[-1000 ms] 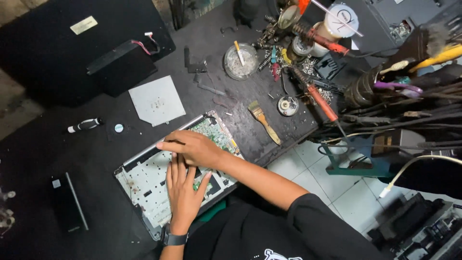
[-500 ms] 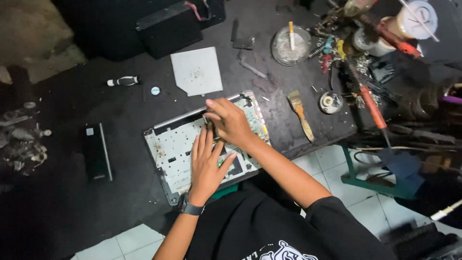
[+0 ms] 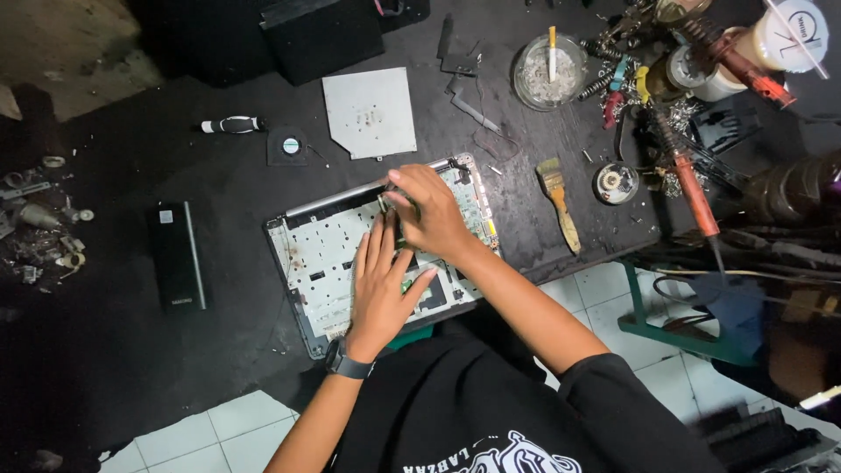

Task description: Cleaning a laptop motherboard with a brush and unscrewing internal components for repair.

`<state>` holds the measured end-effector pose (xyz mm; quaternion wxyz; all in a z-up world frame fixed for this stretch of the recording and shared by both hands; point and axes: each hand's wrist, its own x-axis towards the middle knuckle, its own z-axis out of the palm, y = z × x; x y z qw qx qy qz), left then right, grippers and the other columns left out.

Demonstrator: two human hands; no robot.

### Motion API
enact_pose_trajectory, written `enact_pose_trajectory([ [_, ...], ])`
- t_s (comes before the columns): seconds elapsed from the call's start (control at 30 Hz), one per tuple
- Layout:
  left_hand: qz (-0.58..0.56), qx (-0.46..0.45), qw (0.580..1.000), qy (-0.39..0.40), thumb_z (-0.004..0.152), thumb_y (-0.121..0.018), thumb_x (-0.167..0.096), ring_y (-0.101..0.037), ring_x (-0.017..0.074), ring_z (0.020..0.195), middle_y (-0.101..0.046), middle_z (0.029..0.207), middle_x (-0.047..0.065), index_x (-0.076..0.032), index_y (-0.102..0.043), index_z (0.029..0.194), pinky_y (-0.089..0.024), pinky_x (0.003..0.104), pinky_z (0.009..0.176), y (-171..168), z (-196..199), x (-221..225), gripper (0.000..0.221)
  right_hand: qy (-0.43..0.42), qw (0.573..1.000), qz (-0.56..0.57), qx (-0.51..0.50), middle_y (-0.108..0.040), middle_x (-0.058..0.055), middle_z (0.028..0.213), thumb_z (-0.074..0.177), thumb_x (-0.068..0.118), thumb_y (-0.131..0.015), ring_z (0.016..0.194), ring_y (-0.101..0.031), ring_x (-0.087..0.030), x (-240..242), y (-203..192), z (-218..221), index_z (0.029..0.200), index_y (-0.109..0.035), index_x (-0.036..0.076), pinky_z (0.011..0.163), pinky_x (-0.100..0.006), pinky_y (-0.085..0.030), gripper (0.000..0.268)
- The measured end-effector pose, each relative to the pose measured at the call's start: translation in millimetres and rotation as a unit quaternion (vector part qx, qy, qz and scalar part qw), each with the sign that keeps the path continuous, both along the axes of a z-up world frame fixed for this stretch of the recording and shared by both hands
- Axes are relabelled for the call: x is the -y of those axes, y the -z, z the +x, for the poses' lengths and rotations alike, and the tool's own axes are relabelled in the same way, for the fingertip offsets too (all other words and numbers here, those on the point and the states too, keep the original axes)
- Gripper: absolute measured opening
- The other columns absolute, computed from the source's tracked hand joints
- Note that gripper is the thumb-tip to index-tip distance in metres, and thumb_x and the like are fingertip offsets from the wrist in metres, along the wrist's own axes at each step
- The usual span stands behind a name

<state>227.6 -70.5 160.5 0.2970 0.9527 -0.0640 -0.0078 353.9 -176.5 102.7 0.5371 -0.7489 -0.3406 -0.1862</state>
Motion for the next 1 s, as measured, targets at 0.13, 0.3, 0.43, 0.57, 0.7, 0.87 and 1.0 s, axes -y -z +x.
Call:
enact_pose_trajectory([
  [0.13, 0.003, 0.003, 1.000, 0.001, 0.104, -0.060, -0.043, -0.020, 0.0374, 0.156, -0.034, 0.163, 0.023, -0.005, -0.062, 0.138, -0.011, 0.053, 0.128, -1, 0, 0, 0.052, 0.030, 0.999, -0.035, -0.001, -0.052, -0.012, 0.116, 0.086, -0.002, -0.078, 0.102, -0.063, -0.035, 3, 8, 1, 0.148, -0.047, 0.035, 0.085, -0.048, -0.058, 0.079],
  [0.3, -0.007, 0.001, 1.000, 0.004, 0.103, -0.061, -0.043, -0.015, 0.0370, 0.157, -0.027, 0.167, 0.021, -0.007, -0.056, 0.147, -0.010, 0.053, 0.128, 6, -1, -1, 0.056, 0.023, 0.999, -0.015, 0.032, -0.057, -0.013, 0.118, 0.085, -0.001, -0.080, 0.096, -0.066, -0.038, 2, 3, 4, 0.145, -0.053, 0.028, 0.075, -0.050, -0.058, 0.072],
  [0.43, -0.006, 0.010, 1.000, 0.000, 0.103, -0.061, -0.043, -0.018, 0.0375, 0.157, -0.030, 0.166, 0.023, -0.002, -0.064, 0.135, -0.011, 0.053, 0.127, 1, -1, 0, 0.052, 0.011, 1.000, 0.000, 0.007, -0.064, -0.015, 0.105, 0.087, -0.008, -0.075, 0.085, -0.069, -0.039, -1, 13, 3, 0.147, -0.049, 0.024, 0.067, -0.050, -0.057, 0.073],
  [0.57, 0.001, 0.012, 1.000, 0.002, 0.103, -0.061, -0.043, -0.018, 0.0369, 0.157, -0.029, 0.166, 0.022, -0.007, -0.057, 0.145, -0.011, 0.053, 0.127, 1, -1, 0, 0.056, 0.006, 1.000, 0.004, 0.012, -0.064, -0.014, 0.109, 0.086, -0.010, -0.074, 0.089, -0.068, -0.035, 0, 16, 4, 0.148, -0.045, 0.027, 0.071, -0.046, -0.059, 0.078],
  [0.7, -0.005, 0.007, 1.000, -0.005, 0.103, -0.061, -0.045, -0.019, 0.0371, 0.156, -0.035, 0.163, 0.025, -0.004, -0.062, 0.139, -0.011, 0.052, 0.128, 14, -5, -1, 0.055, -0.025, 0.999, 0.039, -0.011, -0.063, -0.014, 0.108, 0.086, -0.012, -0.073, 0.094, -0.068, -0.035, -2, -12, 5, 0.150, -0.040, 0.024, 0.076, -0.047, -0.059, 0.080],
  [0.87, 0.002, 0.009, 1.000, -0.004, 0.103, -0.061, -0.046, -0.020, 0.0366, 0.156, -0.035, 0.163, 0.024, -0.004, -0.063, 0.138, -0.010, 0.052, 0.128, 2, -1, 1, 0.055, -0.013, 1.000, 0.022, -0.009, -0.061, -0.013, 0.106, 0.087, -0.012, -0.073, 0.092, -0.066, -0.032, 0, 4, 6, 0.149, -0.041, 0.024, 0.076, -0.046, -0.059, 0.078],
  [1.0, -0.007, 0.010, 1.000, -0.008, 0.102, -0.062, -0.045, -0.019, 0.0356, 0.157, -0.035, 0.163, 0.025, -0.001, -0.067, 0.131, -0.010, 0.051, 0.128, -2, 0, 2, 0.053, 0.028, 1.000, -0.002, 0.015, -0.064, -0.009, 0.101, 0.085, -0.005, -0.079, 0.091, -0.066, -0.030, 0, 17, 6, 0.149, -0.043, 0.025, 0.085, -0.048, -0.057, 0.079],
])
